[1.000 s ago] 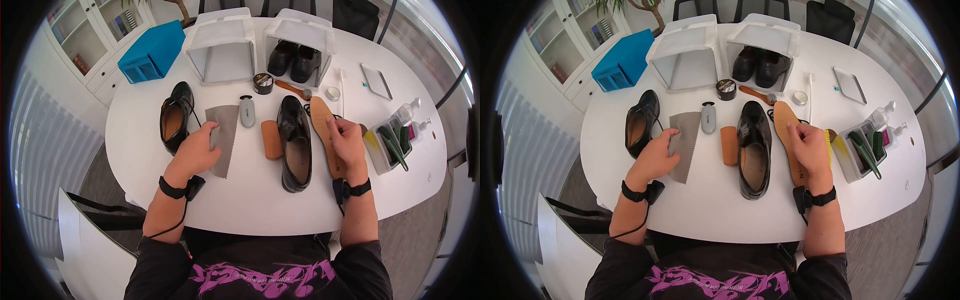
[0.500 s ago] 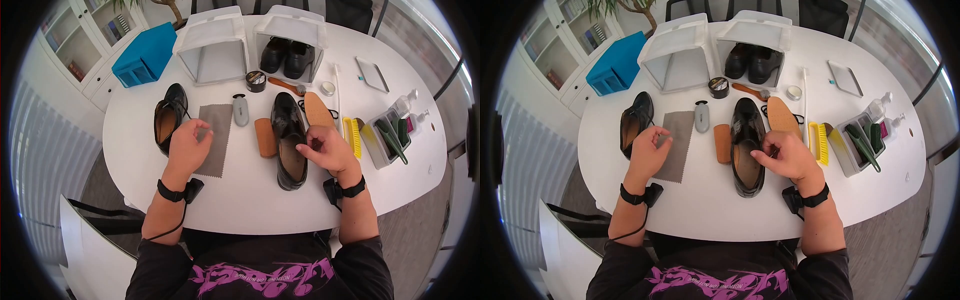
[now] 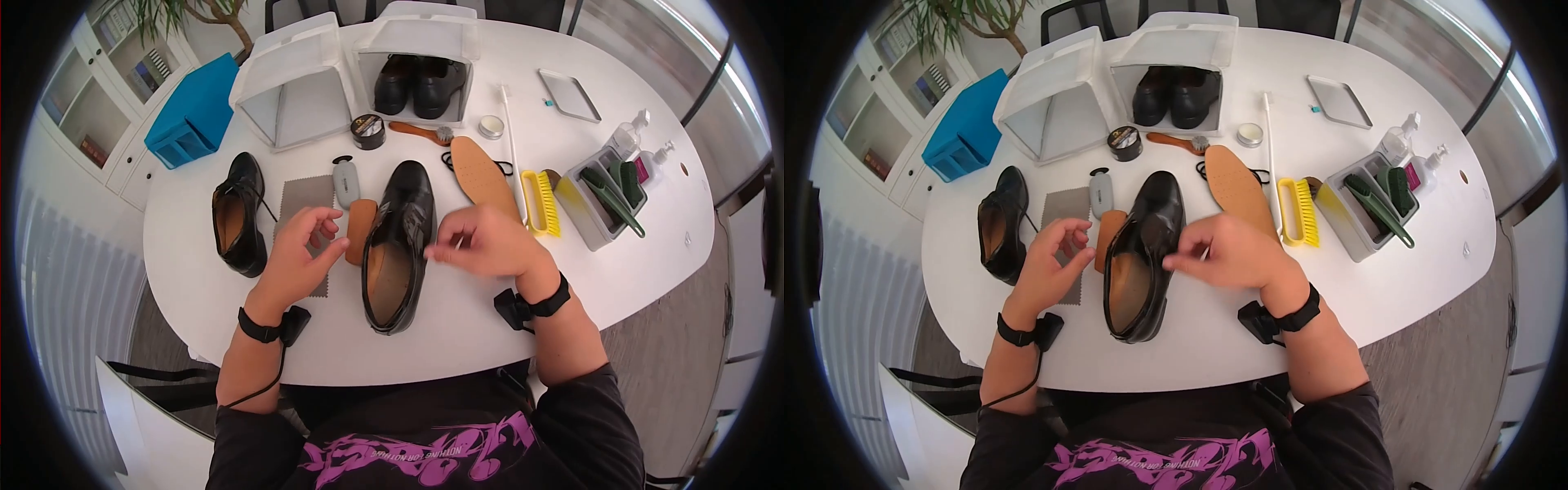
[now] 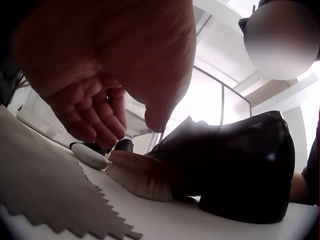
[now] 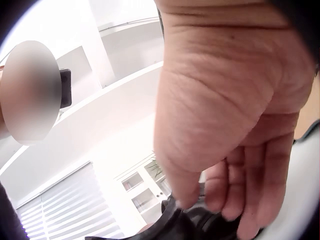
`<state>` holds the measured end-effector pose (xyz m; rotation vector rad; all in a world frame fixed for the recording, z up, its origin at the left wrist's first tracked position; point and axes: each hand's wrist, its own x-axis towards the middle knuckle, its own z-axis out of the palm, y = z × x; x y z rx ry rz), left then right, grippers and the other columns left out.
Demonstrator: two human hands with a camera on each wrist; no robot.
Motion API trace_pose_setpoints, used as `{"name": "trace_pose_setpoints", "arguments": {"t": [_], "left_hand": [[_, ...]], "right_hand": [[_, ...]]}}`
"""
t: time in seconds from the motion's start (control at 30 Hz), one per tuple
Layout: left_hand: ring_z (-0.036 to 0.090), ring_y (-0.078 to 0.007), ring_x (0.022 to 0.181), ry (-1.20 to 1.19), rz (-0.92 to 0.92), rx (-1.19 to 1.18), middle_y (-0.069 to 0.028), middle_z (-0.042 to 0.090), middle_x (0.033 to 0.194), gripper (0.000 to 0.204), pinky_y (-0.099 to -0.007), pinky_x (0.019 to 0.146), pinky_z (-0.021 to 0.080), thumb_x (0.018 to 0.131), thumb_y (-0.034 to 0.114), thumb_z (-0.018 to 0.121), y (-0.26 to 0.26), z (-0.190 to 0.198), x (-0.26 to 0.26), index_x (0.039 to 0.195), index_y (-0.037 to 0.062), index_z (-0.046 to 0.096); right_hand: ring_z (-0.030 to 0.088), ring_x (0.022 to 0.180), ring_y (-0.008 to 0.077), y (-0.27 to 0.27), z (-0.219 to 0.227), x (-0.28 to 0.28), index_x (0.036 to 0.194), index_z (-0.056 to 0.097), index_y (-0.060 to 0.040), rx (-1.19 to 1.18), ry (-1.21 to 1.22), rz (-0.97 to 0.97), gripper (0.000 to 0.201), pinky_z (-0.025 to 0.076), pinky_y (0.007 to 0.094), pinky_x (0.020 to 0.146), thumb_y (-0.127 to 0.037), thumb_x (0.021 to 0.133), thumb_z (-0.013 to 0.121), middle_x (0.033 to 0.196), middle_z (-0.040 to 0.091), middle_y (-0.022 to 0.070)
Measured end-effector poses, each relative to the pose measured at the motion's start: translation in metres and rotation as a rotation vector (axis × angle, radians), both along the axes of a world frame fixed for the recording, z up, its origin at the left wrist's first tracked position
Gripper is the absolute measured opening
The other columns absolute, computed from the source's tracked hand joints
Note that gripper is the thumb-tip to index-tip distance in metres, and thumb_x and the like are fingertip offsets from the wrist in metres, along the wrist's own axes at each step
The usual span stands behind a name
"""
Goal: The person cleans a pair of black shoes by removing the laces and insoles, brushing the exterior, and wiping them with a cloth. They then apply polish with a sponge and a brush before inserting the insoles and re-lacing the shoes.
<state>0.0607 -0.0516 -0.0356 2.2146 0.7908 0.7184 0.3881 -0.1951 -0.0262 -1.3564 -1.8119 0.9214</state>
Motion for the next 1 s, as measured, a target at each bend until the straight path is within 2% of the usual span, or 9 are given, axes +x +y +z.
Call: {"name": "trace_pose_setpoints", "arguments": {"t": [0.07, 0.17, 0.27, 0.4, 0.47, 0.57, 0.77, 0.87, 1.0], "left_hand": [[0.063, -0.0158, 0.100, -0.014, -0.044, -0.003, -0.0042, 0.068, 0.111, 0.041, -0.0315, 0.091, 0.054, 0.101, 0.006, 0.083, -0.003, 0.002, 0.002, 0.140, 0.0023, 0.071], [0.067, -0.0196, 0.102, -0.051, -0.055, 0.012, -0.0069, 0.070, 0.113, 0.042, -0.0336, 0.089, 0.056, 0.099, 0.007, 0.086, -0.003, -0.003, 0.002, 0.139, 0.0045, 0.071], [0.069, -0.0232, 0.113, 0.008, -0.060, 0.029, -0.0093, 0.070, 0.126, 0.057, -0.0360, 0.095, 0.057, 0.094, 0.007, 0.090, 0.000, -0.002, 0.001, 0.146, 0.0057, 0.068], [0.065, -0.0250, 0.129, 0.088, -0.116, 0.066, -0.0115, 0.066, 0.147, 0.079, -0.0378, 0.103, 0.055, 0.087, 0.001, 0.092, -0.003, 0.000, -0.001, 0.159, 0.0048, 0.060], [0.062, -0.0276, 0.139, 0.102, -0.213, 0.048, -0.0143, 0.054, 0.170, 0.096, -0.0386, 0.109, 0.054, 0.082, 0.000, 0.092, -0.005, 0.003, 0.001, 0.169, 0.0059, 0.052], [0.059, -0.0315, 0.149, 0.164, -0.156, -0.071, -0.0162, 0.044, 0.180, 0.104, -0.0420, 0.117, 0.054, 0.080, -0.002, 0.091, -0.014, 0.012, 0.010, 0.174, 0.0077, 0.047], [0.054, -0.0419, 0.159, 0.150, -0.182, 0.171, -0.0179, 0.045, 0.179, 0.094, -0.0482, 0.126, 0.052, 0.079, 0.000, 0.091, -0.008, -0.013, 0.015, 0.166, 0.0074, 0.054], [0.059, -0.0422, 0.154, 0.112, -0.158, 0.118, -0.0191, 0.047, 0.175, 0.084, -0.0457, 0.124, 0.054, 0.081, 0.000, 0.088, -0.011, -0.005, 0.016, 0.159, 0.0058, 0.058], [0.069, -0.0376, 0.141, -0.027, -0.038, -0.028, -0.0200, 0.066, 0.156, 0.064, -0.0430, 0.118, 0.056, 0.088, 0.000, 0.076, -0.007, -0.013, 0.009, 0.151, 0.0020, 0.063]], "right_hand": [[0.069, 0.066, 0.0199, 0.005, -0.002, 0.010, 0.087, 0.077, -0.0010, 0.144, -0.080, -0.444, 0.030, 0.057, 0.0347, 0.066, -0.024, 0.100, 0.091, 0.076, 0.074, 0.0083], [0.075, 0.082, 0.0306, 0.010, -0.003, 0.037, 0.100, 0.077, 0.0026, 0.285, -0.130, -0.849, 0.018, 0.060, 0.0403, 0.079, -0.014, 0.102, 0.083, 0.094, 0.079, 0.0169], [0.077, 0.098, 0.0336, 0.012, -0.022, 0.078, 0.111, 0.076, 0.0044, 0.389, -0.241, -1.022, 0.019, 0.062, 0.0428, 0.089, -0.012, 0.102, 0.080, 0.107, 0.079, 0.0202], [0.077, 0.106, 0.0349, 0.011, -0.025, 0.091, 0.116, 0.075, 0.0043, 0.396, -0.213, -1.097, 0.020, 0.062, 0.0441, 0.094, -0.010, 0.102, 0.079, 0.113, 0.079, 0.0204], [0.076, 0.107, 0.0256, 0.013, -0.018, 0.078, 0.118, 0.077, 0.0021, 0.297, -0.155, -1.083, 0.021, 0.061, 0.0408, 0.094, -0.013, 0.105, 0.079, 0.114, 0.081, 0.0158], [0.077, 0.107, 0.0318, 0.017, -0.017, 0.064, 0.115, 0.076, 0.0042, 0.308, -0.147, -0.985, 0.020, 0.061, 0.0434, 0.097, -0.010, 0.102, 0.080, 0.113, 0.080, 0.0187], [0.078, 0.105, 0.0270, 0.023, -0.030, 0.059, 0.116, 0.077, 0.0029, 0.419, -0.138, -0.900, 0.021, 0.059, 0.0402, 0.101, -0.012, 0.102, 0.081, 0.110, 0.081, 0.0165], [0.078, 0.104, 0.0258, 0.022, -0.023, 0.057, 0.116, 0.077, 0.0022, 0.394, -0.149, -0.913, 0.020, 0.059, 0.0391, 0.102, -0.012, 0.103, 0.081, 0.107, 0.082, 0.0152], [0.078, 0.101, 0.0258, 0.020, -0.015, 0.051, 0.115, 0.077, 0.0021, 0.390, -0.188, -0.909, 0.016, 0.059, 0.0390, 0.101, -0.010, 0.105, 0.079, 0.105, 0.082, 0.0143]]}}
